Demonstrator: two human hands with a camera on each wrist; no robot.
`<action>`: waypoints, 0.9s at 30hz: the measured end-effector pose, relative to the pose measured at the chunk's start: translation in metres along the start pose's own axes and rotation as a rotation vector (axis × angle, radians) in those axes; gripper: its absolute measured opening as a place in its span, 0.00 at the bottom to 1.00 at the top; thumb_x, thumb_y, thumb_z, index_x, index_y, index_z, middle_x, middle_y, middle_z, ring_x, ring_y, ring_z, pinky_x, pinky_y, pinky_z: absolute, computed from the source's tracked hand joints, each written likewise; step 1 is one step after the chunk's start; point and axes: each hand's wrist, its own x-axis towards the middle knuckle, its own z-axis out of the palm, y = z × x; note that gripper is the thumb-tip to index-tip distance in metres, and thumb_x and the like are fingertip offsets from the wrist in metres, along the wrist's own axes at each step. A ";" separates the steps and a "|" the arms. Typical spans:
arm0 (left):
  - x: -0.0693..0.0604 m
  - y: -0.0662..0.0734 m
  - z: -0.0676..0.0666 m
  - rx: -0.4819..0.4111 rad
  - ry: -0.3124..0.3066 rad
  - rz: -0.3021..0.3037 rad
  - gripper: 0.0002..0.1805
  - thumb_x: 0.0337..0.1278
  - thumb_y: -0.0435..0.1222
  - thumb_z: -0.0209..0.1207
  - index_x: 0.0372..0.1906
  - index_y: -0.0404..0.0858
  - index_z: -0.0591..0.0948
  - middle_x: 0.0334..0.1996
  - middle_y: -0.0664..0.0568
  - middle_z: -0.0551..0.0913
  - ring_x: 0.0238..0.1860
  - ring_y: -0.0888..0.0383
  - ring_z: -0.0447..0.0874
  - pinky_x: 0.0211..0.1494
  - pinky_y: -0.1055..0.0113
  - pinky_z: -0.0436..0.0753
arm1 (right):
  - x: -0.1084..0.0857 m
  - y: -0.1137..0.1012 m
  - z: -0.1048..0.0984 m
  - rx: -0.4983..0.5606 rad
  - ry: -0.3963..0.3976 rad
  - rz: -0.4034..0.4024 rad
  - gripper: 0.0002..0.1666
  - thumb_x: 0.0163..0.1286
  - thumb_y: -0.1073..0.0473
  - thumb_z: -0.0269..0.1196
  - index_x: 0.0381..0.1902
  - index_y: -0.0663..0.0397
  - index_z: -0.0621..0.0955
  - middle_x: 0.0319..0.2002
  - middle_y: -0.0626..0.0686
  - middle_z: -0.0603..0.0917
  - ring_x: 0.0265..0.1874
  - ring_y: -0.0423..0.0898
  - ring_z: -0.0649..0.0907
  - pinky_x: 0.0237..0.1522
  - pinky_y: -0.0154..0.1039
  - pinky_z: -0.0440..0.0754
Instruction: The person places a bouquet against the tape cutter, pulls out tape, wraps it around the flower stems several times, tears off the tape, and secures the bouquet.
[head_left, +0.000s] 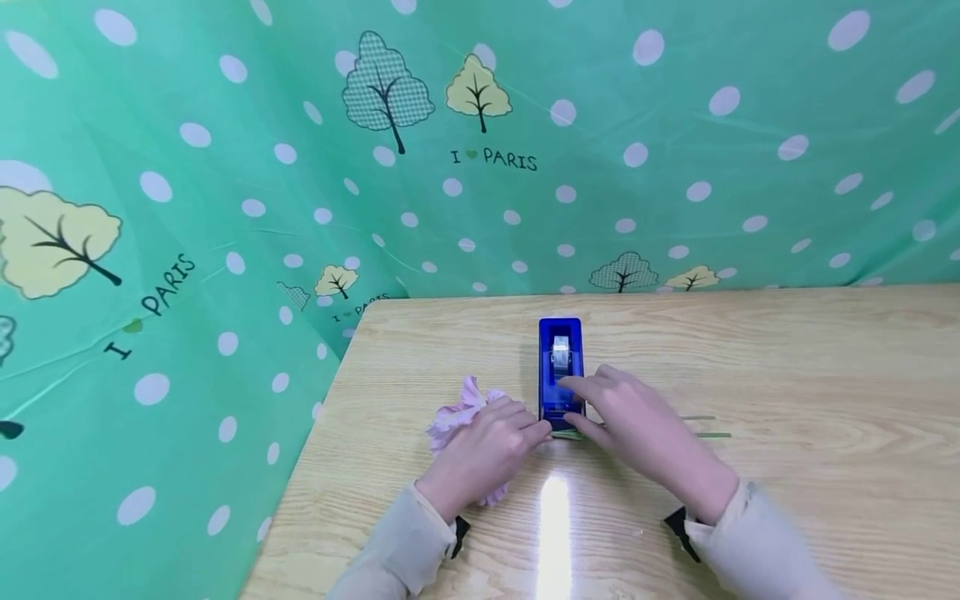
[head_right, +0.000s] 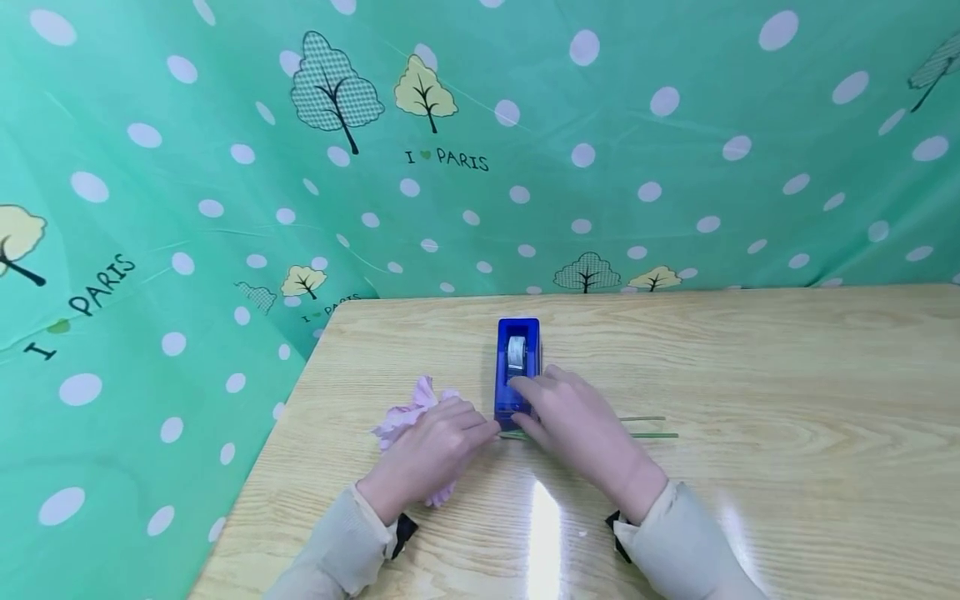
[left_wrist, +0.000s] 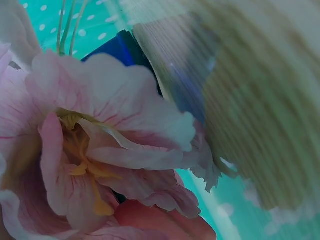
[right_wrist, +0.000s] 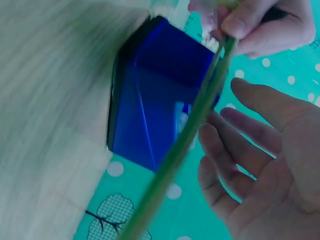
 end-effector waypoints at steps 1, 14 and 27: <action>0.000 0.000 0.000 -0.002 -0.002 -0.001 0.05 0.63 0.38 0.63 0.41 0.45 0.87 0.34 0.59 0.88 0.37 0.65 0.83 0.51 0.74 0.81 | 0.000 0.000 0.001 0.006 -0.003 0.001 0.23 0.61 0.56 0.73 0.53 0.56 0.84 0.38 0.51 0.87 0.36 0.44 0.82 0.37 0.39 0.85; -0.001 -0.001 -0.002 0.003 -0.034 -0.009 0.10 0.62 0.37 0.64 0.47 0.44 0.86 0.40 0.58 0.89 0.43 0.65 0.85 0.59 0.73 0.79 | 0.002 0.001 0.009 0.059 0.028 -0.020 0.15 0.56 0.63 0.75 0.43 0.53 0.87 0.42 0.50 0.88 0.42 0.45 0.83 0.44 0.41 0.86; 0.000 -0.001 -0.001 0.003 -0.034 -0.004 0.08 0.64 0.38 0.63 0.45 0.45 0.87 0.38 0.58 0.88 0.41 0.64 0.84 0.55 0.73 0.80 | 0.005 0.000 0.010 0.136 0.043 0.043 0.10 0.57 0.62 0.74 0.38 0.51 0.88 0.38 0.49 0.89 0.41 0.47 0.86 0.49 0.47 0.86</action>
